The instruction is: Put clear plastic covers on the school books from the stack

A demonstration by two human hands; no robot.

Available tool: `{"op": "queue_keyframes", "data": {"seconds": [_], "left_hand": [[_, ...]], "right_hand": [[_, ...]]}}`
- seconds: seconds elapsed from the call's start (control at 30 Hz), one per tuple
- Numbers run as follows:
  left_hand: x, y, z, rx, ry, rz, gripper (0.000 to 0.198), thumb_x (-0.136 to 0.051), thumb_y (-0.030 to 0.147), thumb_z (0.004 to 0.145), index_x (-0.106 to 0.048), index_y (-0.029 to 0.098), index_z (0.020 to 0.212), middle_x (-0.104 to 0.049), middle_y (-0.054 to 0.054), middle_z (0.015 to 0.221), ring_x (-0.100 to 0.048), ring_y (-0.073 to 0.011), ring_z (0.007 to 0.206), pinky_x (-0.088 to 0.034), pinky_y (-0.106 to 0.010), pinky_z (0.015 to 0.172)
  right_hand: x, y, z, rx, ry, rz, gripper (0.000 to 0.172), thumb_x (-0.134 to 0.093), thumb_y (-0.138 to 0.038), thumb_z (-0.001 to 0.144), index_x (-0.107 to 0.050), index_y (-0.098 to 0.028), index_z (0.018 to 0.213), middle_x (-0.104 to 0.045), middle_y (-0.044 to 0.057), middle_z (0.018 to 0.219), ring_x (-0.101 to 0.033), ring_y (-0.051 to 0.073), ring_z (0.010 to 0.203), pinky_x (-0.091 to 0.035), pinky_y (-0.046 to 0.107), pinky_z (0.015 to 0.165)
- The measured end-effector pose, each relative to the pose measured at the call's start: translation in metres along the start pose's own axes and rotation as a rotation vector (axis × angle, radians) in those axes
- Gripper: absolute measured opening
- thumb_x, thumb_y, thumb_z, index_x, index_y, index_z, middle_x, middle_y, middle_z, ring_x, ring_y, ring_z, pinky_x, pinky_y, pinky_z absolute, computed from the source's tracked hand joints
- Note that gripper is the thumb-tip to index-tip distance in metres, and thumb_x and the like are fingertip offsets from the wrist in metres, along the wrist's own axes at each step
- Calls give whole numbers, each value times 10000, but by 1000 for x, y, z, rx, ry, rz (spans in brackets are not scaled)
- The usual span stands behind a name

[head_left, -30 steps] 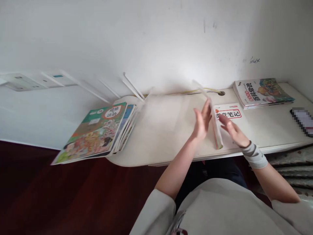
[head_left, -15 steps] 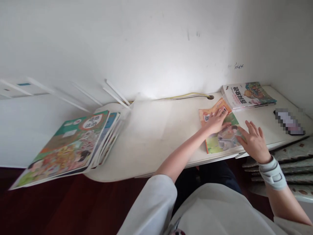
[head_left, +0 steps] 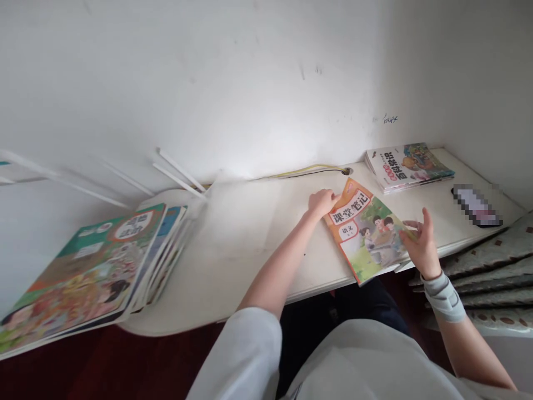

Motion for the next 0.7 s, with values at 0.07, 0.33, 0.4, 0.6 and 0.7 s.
{"op": "queue_keyframes", "data": {"seconds": [0.07,0.33,0.4,0.6,0.7], "left_hand": [[6,-19,-22,15,-34,-11,347,-435,471,864,-582,188,727,-623,-56,761,-566,-192,716,-336,-284,637],[11,-69,-147,65,-174,-270,350,-444,433,813,-407,200,555,-414,45,513,-403,-118,508,-260,-255,512],[8,-71,-162,115,-121,-378,333,-455,451,803,-440,200,586,-470,39,551,-449,-128,545,-304,-254,536],[-4,-60,-159,157,160,-440,236,-451,371,839,-534,199,701,-612,-32,815,-573,-168,755,-426,-286,727],[-9,-55,-155,154,230,-424,259,-427,336,859,-516,202,656,-601,-33,817,-566,-159,752,-429,-283,736]], "right_hand": [[-3,12,7,-75,13,69,894,-635,-415,738,-142,-190,1450,-647,77,933,-648,215,826,-543,416,767],[-29,22,41,-208,-81,269,678,-747,-466,622,-476,-207,1187,-681,44,861,-649,201,789,-531,393,776],[-38,16,52,-192,-143,330,517,-759,-458,608,-565,-213,1021,-679,33,837,-643,186,759,-532,374,763],[-23,-16,87,48,-449,412,248,-759,-392,654,-682,-233,828,-699,19,921,-642,190,899,-486,389,910],[-3,-45,104,165,-752,333,284,-659,-500,745,-719,-256,876,-694,37,1037,-621,221,1016,-458,409,967]]}}
Point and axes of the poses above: each hand's wrist, its own z-axis towards the middle knuckle, its own x-axis out of the back of the hand, y = z × x, the point moved 1 cm from there along z, towards the middle knuckle
